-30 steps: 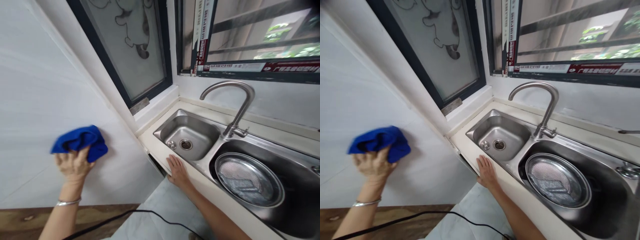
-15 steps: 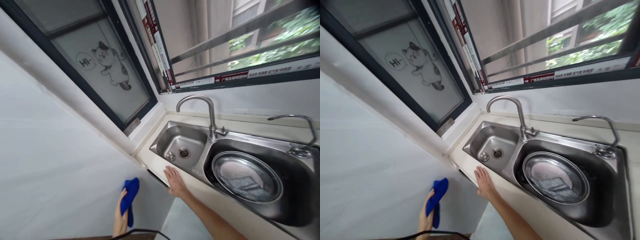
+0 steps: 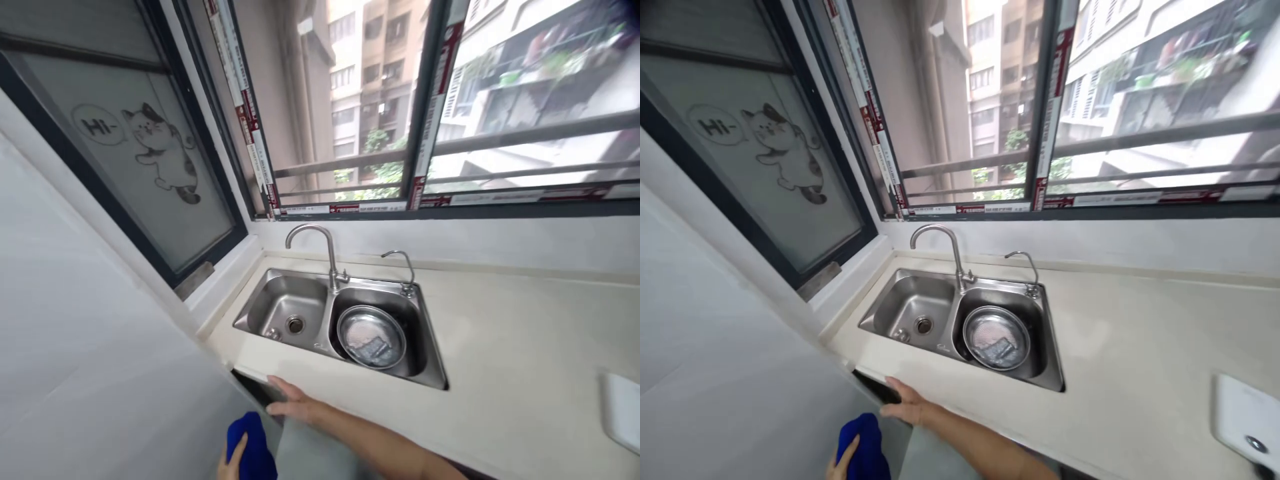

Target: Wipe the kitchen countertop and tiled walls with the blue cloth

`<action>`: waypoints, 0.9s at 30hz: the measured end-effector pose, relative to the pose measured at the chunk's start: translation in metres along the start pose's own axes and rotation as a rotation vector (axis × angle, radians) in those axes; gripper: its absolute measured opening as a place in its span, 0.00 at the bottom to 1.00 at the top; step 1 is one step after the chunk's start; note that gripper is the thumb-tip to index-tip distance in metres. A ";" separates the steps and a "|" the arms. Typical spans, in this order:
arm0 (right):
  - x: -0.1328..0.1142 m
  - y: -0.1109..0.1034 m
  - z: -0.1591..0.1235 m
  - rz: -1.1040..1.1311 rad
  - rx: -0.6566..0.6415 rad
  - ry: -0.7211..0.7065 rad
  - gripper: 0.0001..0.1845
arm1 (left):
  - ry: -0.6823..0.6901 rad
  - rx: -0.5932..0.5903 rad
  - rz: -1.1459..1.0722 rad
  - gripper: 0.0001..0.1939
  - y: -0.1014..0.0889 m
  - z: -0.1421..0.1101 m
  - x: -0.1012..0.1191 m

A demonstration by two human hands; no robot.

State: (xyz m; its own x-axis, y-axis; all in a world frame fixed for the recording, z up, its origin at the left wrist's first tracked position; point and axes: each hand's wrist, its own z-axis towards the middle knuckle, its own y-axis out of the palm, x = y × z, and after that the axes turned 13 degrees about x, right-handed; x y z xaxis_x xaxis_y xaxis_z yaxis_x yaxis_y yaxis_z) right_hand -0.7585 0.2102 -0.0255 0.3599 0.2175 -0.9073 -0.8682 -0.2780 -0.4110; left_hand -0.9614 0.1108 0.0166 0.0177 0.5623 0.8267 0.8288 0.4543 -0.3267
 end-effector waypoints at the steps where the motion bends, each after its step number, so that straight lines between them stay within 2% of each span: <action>1: -0.007 -0.002 -0.002 0.057 -0.009 0.027 0.46 | 0.016 -0.029 -0.056 0.35 0.010 0.000 0.012; 3: -0.021 -0.012 -0.006 0.207 -0.032 0.071 0.48 | 0.042 -0.179 -0.140 0.39 0.030 -0.008 0.038; 6: -0.036 -0.044 -0.020 0.419 -0.004 0.140 0.38 | 0.057 -0.445 -0.178 0.41 0.054 -0.028 0.073; 9: -0.043 -0.086 -0.046 0.414 0.131 0.182 0.27 | 0.095 -0.670 -0.130 0.38 0.077 -0.045 0.101; 11: -0.046 -0.112 -0.071 0.370 0.261 0.205 0.24 | 0.201 -0.790 -0.042 0.35 0.093 -0.051 0.116; 14: -0.049 -0.144 -0.114 0.380 0.443 0.283 0.22 | 0.340 -0.911 0.043 0.34 0.120 -0.061 0.125; 16: -0.051 -0.162 -0.141 0.412 0.506 0.371 0.22 | 0.335 -1.013 0.046 0.34 0.139 -0.071 0.121; 19: -0.052 -0.190 -0.171 0.413 0.579 0.494 0.21 | 0.248 -1.155 0.009 0.34 0.165 -0.086 0.106; 20: -0.051 -0.202 -0.178 0.394 0.611 0.517 0.20 | 0.201 -1.169 0.005 0.35 0.172 -0.089 0.100; 22: -0.049 -0.232 -0.188 0.331 0.675 0.528 0.20 | 0.095 -1.112 -0.013 0.37 0.183 -0.087 0.089; 24: -0.047 -0.269 -0.195 0.238 0.744 0.503 0.21 | 0.019 -0.974 -0.057 0.39 0.188 -0.073 0.080; 27: -0.045 -0.340 -0.202 0.026 0.869 0.427 0.24 | -0.015 -0.699 -0.124 0.39 0.189 -0.037 0.069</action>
State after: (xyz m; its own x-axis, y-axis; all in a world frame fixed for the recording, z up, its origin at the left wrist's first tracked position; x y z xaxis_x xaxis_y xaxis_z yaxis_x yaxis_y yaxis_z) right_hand -0.4104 0.1063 0.1377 0.2815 -0.1852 -0.9415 -0.7656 0.5482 -0.3367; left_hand -0.7832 0.2095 0.0287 -0.1037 0.5471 0.8306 0.9890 -0.0315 0.1442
